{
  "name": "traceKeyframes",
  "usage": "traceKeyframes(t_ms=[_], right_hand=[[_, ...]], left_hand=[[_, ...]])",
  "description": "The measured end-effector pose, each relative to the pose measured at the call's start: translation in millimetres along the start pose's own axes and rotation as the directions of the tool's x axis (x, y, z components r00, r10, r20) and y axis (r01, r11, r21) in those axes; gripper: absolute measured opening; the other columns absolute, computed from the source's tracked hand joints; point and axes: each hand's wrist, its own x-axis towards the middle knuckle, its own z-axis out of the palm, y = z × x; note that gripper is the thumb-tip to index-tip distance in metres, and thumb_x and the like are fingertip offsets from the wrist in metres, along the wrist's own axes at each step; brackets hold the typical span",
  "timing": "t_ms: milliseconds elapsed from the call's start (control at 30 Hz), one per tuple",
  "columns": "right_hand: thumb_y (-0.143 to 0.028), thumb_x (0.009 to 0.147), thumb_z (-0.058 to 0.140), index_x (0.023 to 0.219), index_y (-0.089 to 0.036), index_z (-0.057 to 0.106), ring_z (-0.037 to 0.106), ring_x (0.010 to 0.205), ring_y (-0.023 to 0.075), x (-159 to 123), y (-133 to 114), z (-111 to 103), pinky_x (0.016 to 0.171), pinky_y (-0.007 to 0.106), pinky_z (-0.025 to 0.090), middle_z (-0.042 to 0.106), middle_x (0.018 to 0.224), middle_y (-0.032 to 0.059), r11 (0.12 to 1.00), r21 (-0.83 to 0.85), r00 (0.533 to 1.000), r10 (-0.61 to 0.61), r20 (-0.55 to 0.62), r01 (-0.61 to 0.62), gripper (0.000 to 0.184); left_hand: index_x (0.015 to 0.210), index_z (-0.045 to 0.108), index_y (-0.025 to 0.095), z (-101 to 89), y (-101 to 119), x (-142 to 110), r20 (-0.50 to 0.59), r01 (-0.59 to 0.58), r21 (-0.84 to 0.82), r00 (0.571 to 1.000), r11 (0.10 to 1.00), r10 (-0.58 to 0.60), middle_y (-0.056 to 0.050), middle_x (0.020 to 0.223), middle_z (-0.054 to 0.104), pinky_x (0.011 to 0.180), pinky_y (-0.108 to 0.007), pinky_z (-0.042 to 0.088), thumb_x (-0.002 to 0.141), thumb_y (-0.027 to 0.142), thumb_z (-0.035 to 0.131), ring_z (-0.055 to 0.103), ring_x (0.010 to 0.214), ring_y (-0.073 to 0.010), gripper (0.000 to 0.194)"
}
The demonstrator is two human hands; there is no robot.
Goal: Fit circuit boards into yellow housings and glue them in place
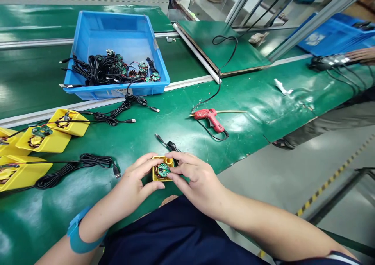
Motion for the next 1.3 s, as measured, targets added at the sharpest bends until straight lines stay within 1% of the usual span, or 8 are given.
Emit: traceKeyframes(t_ms=[333, 467, 600, 700, 833, 967, 1133, 1300], right_hand=[[-0.004, 0.095, 0.06, 0.097, -0.014, 0.069, 0.067, 0.082, 0.0193, -4.0, -10.2, 7.0, 0.071, 0.035, 0.064, 0.074, 0.101, 0.0133, 0.979, -0.131, 0.98, -0.168, -0.11, 0.154, 0.014], [-0.005, 0.096, 0.058, 0.102, -0.014, 0.068, 0.069, 0.083, 0.0194, 1.8, 4.2, 8.4, 0.072, 0.035, 0.064, 0.074, 0.103, 0.0128, 0.942, -0.086, 0.942, -0.331, -0.062, 0.325, 0.015], [-0.006, 0.095, 0.062, 0.106, -0.015, 0.067, 0.068, 0.087, 0.0191, 8.7, 16.0, 2.7, 0.074, 0.033, 0.062, 0.073, 0.107, 0.0123, 0.889, -0.047, 0.891, -0.455, 0.018, 0.455, 0.015], [-0.009, 0.097, 0.06, 0.107, -0.019, 0.067, 0.064, 0.081, 0.0167, 7.4, 17.6, -1.5, 0.068, 0.032, 0.059, 0.072, 0.113, 0.0101, 0.919, -0.106, 0.925, -0.381, 0.007, 0.379, 0.016], [-0.008, 0.097, 0.059, 0.104, -0.018, 0.068, 0.064, 0.079, 0.0174, 1.1, 17.0, -2.5, 0.068, 0.033, 0.059, 0.072, 0.103, 0.0102, 0.943, -0.136, 0.951, -0.309, -0.021, 0.304, 0.015], [-0.009, 0.098, 0.059, 0.1, -0.016, 0.068, 0.066, 0.08, 0.0187, -1.8, 13.7, -0.7, 0.07, 0.035, 0.061, 0.073, 0.101, 0.0114, 0.948, -0.162, 0.959, -0.283, -0.033, 0.274, 0.012], [-0.007, 0.096, 0.059, 0.096, -0.012, 0.069, 0.066, 0.08, 0.0196, -1.2, 6.6, -0.7, 0.073, 0.034, 0.062, 0.072, 0.095, 0.0128, 0.957, -0.199, 0.971, -0.227, -0.073, 0.209, 0.011], [-0.008, 0.097, 0.058, 0.104, -0.017, 0.069, 0.07, 0.085, 0.0204, -1.9, 5.1, -1.7, 0.077, 0.035, 0.064, 0.073, 0.098, 0.0103, 0.97, -0.174, 0.979, -0.189, -0.081, 0.173, 0.016]], left_hand=[[0.13, 0.066, 0.031, 2.9, 4.9, 3.9, -0.026, -0.005, -0.069, 1.0, 0.998, 0.003, -0.009, 0.137, 0.064, 0.108, -0.044, 0.055, 0.086, 0.034, 0.077, 0.058, 0.133, -0.0272, 0.046], [0.131, 0.066, 0.029, 0.9, 4.7, 4.8, -0.017, -0.013, -0.114, 1.0, 0.993, 0.011, -0.011, 0.139, 0.062, 0.108, -0.044, 0.056, 0.087, 0.035, 0.076, 0.061, 0.129, -0.0272, 0.046], [0.128, 0.067, 0.027, 0.5, 6.9, 8.0, -0.033, -0.036, -0.15, 0.999, 0.988, 0.032, -0.011, 0.134, 0.066, 0.101, -0.038, 0.06, 0.096, 0.028, 0.062, 0.063, 0.126, -0.0241, 0.033], [0.121, 0.071, 0.025, 4.1, 8.1, 10.2, -0.073, -0.005, -0.218, 0.997, 0.976, -0.011, -0.011, 0.132, 0.065, 0.088, -0.033, 0.065, 0.094, 0.025, 0.063, 0.07, 0.113, -0.022, 0.028], [0.104, 0.073, 0.02, 9.4, 9.3, 11.0, -0.121, 0.023, -0.258, 0.991, 0.966, -0.056, -0.012, 0.126, 0.066, 0.084, -0.032, 0.066, 0.089, 0.023, 0.067, 0.072, 0.107, -0.0217, 0.016], [0.123, 0.069, 0.024, 12.4, 13.0, 10.3, -0.164, -0.032, -0.147, 0.986, 0.989, 0.007, -0.01, 0.132, 0.067, 0.093, -0.035, 0.064, 0.094, 0.022, 0.062, 0.068, 0.118, -0.0222, 0.029], [0.127, 0.069, 0.025, 16.2, 15.1, 8.9, -0.214, -0.093, 0.074, 0.971, 0.993, 0.107, -0.007, 0.129, 0.071, 0.105, -0.041, 0.058, 0.098, 0.02, 0.056, 0.064, 0.126, -0.023, 0.032], [0.131, 0.067, 0.025, 16.8, 13.6, 8.4, -0.198, -0.107, 0.078, 0.973, 0.991, 0.121, -0.007, 0.133, 0.068, 0.107, -0.038, 0.056, 0.096, 0.021, 0.061, 0.064, 0.125, -0.0213, 0.035]])
